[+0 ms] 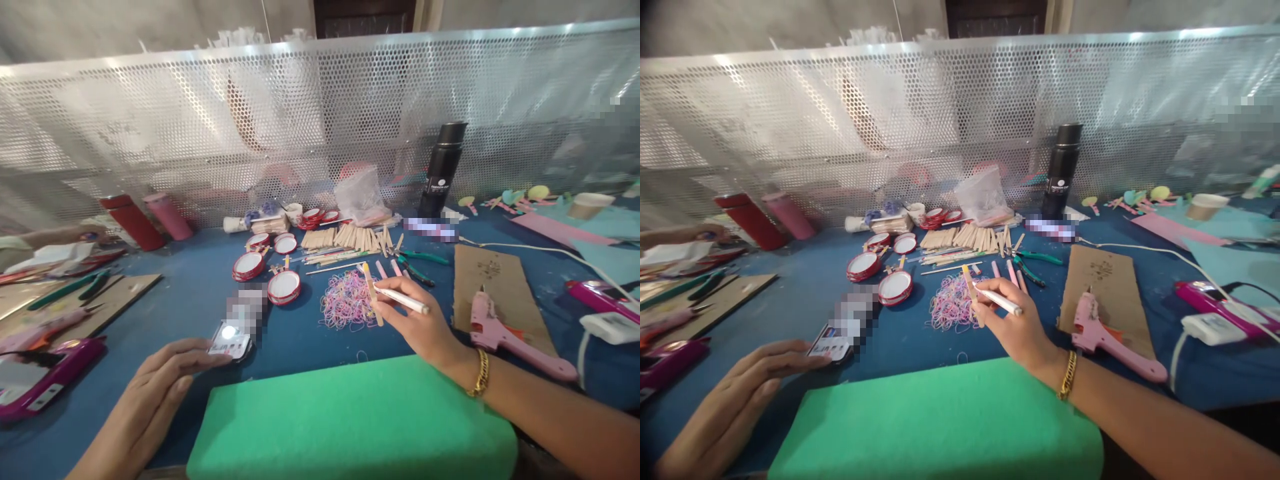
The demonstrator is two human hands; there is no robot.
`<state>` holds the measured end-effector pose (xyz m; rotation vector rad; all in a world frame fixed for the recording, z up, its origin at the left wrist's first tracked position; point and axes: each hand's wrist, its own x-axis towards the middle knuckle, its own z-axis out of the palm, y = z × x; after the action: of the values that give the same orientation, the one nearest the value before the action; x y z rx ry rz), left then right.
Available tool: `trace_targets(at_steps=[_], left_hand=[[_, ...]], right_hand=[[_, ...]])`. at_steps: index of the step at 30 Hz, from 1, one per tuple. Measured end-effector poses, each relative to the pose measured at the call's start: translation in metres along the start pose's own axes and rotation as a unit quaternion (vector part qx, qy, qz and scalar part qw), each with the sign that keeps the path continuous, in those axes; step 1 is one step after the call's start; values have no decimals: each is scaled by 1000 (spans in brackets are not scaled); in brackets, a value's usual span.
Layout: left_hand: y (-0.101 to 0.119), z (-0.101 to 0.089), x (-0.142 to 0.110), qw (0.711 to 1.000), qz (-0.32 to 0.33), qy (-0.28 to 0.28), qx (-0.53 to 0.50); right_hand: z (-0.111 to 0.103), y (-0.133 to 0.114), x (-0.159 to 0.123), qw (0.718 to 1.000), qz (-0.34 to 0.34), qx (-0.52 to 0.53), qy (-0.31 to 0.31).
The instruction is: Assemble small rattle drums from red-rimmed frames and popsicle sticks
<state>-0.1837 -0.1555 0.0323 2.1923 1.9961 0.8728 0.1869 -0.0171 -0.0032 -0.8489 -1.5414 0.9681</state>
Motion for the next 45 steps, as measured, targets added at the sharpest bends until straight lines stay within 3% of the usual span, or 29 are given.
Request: trace_targets(at_steps=[4, 9, 14, 16, 18, 20, 22, 25, 30, 36, 41, 45], left_hand=[[-14, 3, 8, 996, 36, -13, 80], [-15, 6, 54, 975, 38, 1, 218], [19, 14, 93, 972, 94, 149, 155], [42, 24, 97, 977, 102, 170, 83], [69, 40, 97, 993, 77, 83, -11], [97, 60, 95, 991, 59, -8, -116], [123, 81, 94, 975, 27, -107, -193], [152, 112, 99, 931, 8, -202, -305], [171, 145, 116, 850, -67, -258, -454], [171, 154, 119, 814, -86, -274, -505], [166, 157, 114, 788, -120, -261, -545], [163, 160, 115, 776, -127, -267, -558]], right_hand=[[0, 0, 1, 1000, 0, -5, -2], [0, 2, 2, 1000, 6, 16, -12], [-1, 4, 3, 1000, 6, 12, -10], [-1, 3, 3, 1000, 8, 12, -13], [0, 2, 4, 1000, 4, 11, -12], [0, 1, 4, 1000, -8, 2, -6], [0, 0, 6, 1000, -28, -10, 9], [-1, -2, 8, 997, -57, -30, 34], [-3, -3, 14, 995, -59, -39, 65], [-3, 1, 17, 997, -33, -39, 55], [-9, -7, 14, 994, -51, -31, 88], [-10, -12, 9, 997, -61, -7, 52]])
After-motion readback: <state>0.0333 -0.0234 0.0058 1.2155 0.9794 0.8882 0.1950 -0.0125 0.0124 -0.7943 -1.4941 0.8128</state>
